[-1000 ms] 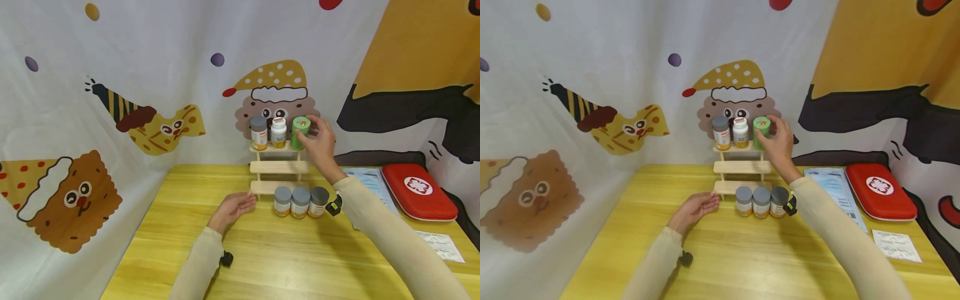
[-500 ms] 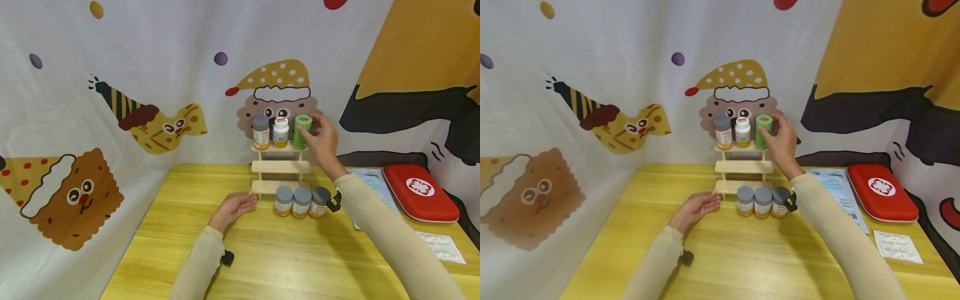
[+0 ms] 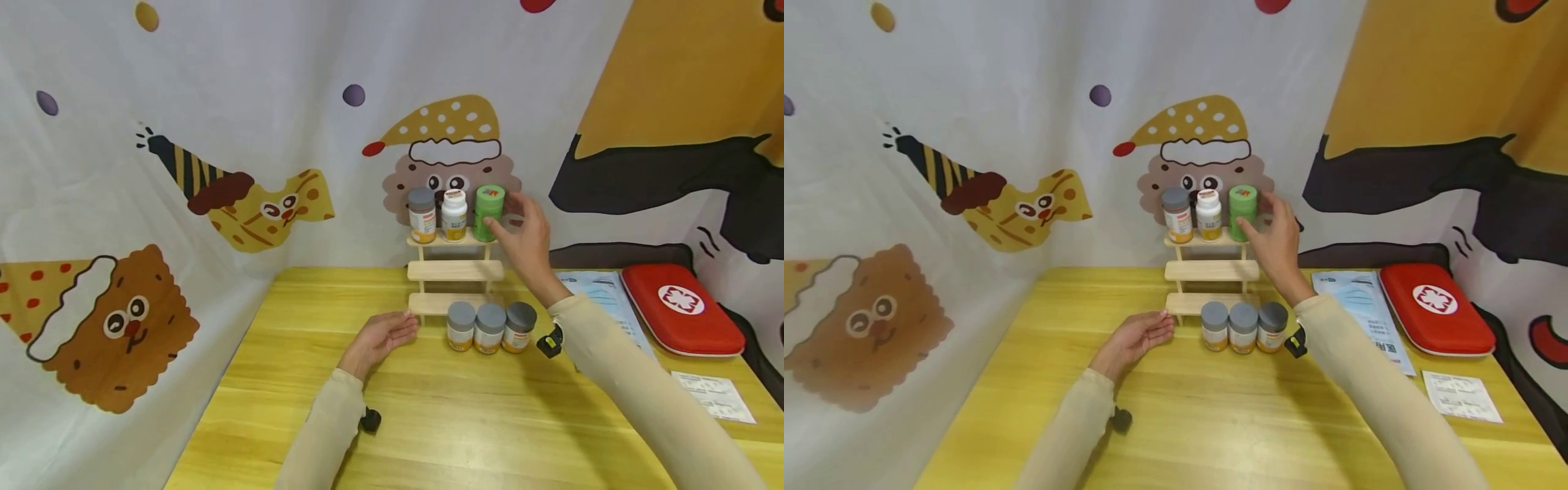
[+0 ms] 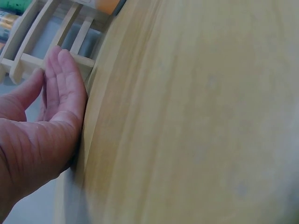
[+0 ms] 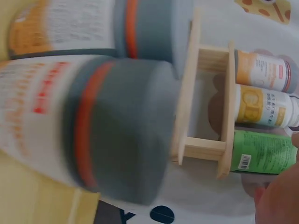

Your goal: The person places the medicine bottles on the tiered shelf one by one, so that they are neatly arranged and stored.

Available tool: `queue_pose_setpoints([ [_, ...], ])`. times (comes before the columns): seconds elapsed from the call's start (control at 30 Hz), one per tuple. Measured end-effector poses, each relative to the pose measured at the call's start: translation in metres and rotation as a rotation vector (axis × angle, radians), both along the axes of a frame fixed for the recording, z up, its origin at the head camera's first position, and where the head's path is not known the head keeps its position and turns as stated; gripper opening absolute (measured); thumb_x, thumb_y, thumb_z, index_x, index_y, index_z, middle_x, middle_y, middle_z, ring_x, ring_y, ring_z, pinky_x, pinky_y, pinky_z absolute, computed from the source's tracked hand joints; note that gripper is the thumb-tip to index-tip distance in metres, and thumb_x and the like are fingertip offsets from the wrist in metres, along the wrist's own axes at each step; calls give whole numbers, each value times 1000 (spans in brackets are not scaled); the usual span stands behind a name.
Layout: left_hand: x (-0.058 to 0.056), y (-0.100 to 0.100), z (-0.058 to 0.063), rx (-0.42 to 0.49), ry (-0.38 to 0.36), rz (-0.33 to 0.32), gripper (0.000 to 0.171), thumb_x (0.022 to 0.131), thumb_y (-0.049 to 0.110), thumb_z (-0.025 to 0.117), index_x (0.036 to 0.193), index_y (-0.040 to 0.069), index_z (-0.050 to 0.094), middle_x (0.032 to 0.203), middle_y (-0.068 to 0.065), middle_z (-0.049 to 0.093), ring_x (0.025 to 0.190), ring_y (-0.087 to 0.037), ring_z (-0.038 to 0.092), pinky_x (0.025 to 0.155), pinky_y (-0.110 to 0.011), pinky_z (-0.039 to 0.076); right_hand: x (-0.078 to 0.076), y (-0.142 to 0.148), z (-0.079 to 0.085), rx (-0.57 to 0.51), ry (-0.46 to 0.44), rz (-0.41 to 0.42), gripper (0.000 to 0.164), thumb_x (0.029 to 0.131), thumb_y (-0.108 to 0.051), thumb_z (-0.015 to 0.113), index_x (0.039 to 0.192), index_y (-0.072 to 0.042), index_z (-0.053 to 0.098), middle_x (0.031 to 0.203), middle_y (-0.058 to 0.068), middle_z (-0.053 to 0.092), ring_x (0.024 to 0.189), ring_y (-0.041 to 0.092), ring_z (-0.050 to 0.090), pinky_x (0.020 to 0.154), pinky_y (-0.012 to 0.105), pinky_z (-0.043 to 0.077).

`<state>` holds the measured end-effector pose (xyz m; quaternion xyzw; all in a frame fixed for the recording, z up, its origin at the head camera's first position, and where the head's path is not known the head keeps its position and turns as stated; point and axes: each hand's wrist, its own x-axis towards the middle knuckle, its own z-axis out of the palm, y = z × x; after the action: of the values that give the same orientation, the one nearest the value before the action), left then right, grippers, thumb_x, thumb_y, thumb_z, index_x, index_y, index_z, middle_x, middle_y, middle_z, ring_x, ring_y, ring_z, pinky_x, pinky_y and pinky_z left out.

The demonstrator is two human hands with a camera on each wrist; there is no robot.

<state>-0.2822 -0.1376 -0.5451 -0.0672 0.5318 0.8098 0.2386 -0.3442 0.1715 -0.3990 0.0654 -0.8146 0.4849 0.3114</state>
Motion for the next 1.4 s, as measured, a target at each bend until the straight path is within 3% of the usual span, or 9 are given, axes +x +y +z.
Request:
queue_pose_setpoints([
  [0.17, 1, 0, -2, 5, 15, -14, 30, 108, 13, 61, 132, -5, 63, 105, -6, 80, 98, -16, 78, 94, -32, 66, 23, 7, -17, 32, -54, 6, 63, 99, -32, 77, 148, -1, 52, 140, 22, 57, 131, 39, 56, 111, 57, 52],
  [0.43, 1, -2, 0, -13, 10, -9, 31, 108, 15, 62, 133, -4, 62, 105, -6, 79, 100, -16, 77, 94, -32, 66, 59, 20, -36, 68, -166, 70, 64, 103, -39, 70, 152, -4, 49, 148, 20, 56, 132, 41, 57, 105, 55, 50],
  [0.77, 1, -4, 2, -12, 10, -14, 33, 108, 14, 62, 134, -5, 61, 106, -6, 79, 101, -16, 77, 96, -32, 66, 98, 35, -54, 78, -265, 272, 58, 106, -29, 67, 156, -7, 45, 155, 17, 54, 141, 38, 52, 114, 59, 47],
  [1.03, 2, -2, 4, -28, 17, -25, 35, 108, 15, 61, 137, -5, 59, 108, -5, 78, 103, -15, 76, 98, -33, 65, 119, 48, -68, 117, -339, 325, 64, 102, -28, 74, 157, -10, 45, 158, 16, 52, 144, 37, 50, 114, 31, 50],
  [1.1, 3, -3, 3, -34, 21, -18, 36, 108, 16, 61, 138, -5, 58, 109, -6, 78, 103, -16, 76, 99, -33, 65, 122, 51, -73, 130, -368, 330, 68, 101, -29, 75, 158, -9, 43, 158, 17, 52, 145, 38, 49, 116, 42, 49],
  [1.23, 6, -3, -2, -44, 22, -19, 37, 109, 16, 61, 138, -6, 57, 110, -6, 78, 103, -15, 76, 99, -33, 65, 128, 54, -80, 130, -410, 338, 73, 99, -28, 78, 157, -4, 42, 157, 20, 52, 145, 39, 49, 116, 48, 48],
  [1.4, 4, -1, -2, -42, 31, -20, 35, 109, 16, 61, 137, -5, 59, 108, -5, 79, 101, -14, 77, 98, -33, 65, 133, 57, -87, 115, -405, 323, 71, 98, -25, 79, 156, -3, 44, 154, 20, 54, 138, 28, 53, 104, 11, 47],
])
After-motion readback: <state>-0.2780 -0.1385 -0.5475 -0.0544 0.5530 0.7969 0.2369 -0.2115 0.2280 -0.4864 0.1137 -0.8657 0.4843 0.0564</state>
